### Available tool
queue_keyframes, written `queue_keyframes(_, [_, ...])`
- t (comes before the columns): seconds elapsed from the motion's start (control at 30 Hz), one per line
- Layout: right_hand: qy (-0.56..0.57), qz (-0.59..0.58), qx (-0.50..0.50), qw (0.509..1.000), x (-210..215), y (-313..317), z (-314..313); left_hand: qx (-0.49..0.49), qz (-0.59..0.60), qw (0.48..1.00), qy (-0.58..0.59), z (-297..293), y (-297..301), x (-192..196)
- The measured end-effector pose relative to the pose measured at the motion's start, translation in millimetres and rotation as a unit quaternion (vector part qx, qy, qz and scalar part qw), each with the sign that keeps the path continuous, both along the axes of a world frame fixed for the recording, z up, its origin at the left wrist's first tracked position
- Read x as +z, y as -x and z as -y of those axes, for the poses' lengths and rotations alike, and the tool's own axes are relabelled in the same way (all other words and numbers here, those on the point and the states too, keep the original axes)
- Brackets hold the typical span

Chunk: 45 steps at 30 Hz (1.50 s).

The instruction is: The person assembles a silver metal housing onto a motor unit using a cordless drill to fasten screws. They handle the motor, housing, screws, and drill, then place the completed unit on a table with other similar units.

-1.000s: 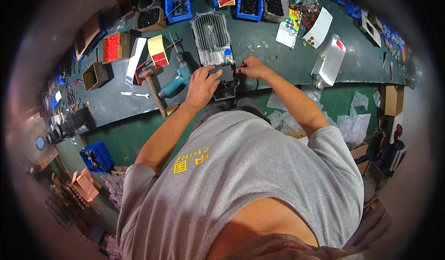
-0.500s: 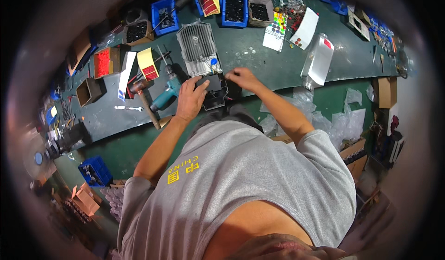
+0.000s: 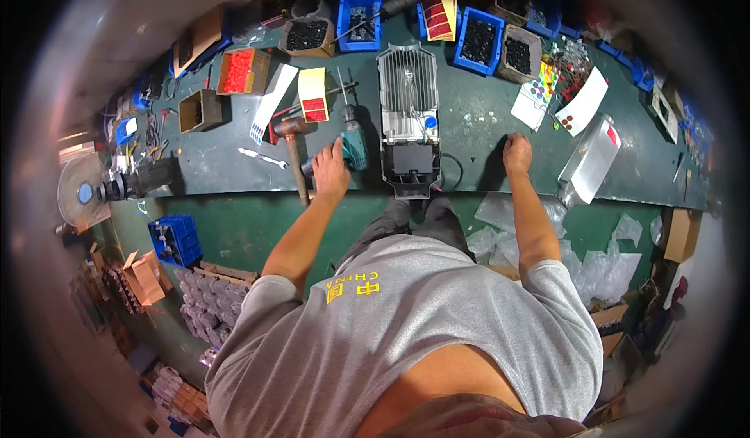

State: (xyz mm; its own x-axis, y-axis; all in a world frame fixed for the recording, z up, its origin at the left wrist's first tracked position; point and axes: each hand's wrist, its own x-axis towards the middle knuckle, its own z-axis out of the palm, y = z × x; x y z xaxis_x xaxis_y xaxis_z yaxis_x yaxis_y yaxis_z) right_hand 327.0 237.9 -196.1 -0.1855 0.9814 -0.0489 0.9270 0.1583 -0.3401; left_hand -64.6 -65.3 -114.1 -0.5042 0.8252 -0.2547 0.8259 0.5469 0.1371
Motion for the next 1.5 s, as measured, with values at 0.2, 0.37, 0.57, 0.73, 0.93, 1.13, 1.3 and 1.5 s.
queue_keyframes(0.2, [0.109,-0.365,-0.090,0.920,31,23,23,0.026,-0.019,0.999,0.029,-16,14,-36])
queue_keyframes(0.37, [0.250,-0.552,-0.139,0.784,136,78,67,0.030,0.046,0.998,-0.022,-12,23,-1])
queue_keyframes(0.57, [0.372,-0.657,-0.160,0.636,185,124,105,0.015,0.164,0.955,-0.248,32,19,109])
queue_keyframes(0.73, [0.429,-0.711,-0.175,0.529,191,144,113,0.081,0.345,0.892,-0.281,70,-3,170])
queue_keyframes(0.93, [0.433,-0.711,-0.168,0.528,196,151,120,0.004,0.384,0.873,-0.300,83,-18,169])
queue_keyframes(1.13, [0.434,-0.714,-0.163,0.525,199,149,127,0.056,0.472,0.843,-0.251,85,-21,166])
queue_keyframes(1.3, [0.446,-0.701,-0.149,0.535,206,146,128,0.088,0.510,0.818,-0.253,89,-20,159])
queue_keyframes(1.5, [0.491,-0.636,-0.092,0.588,201,133,120,0.144,0.551,0.795,-0.208,85,-16,186])
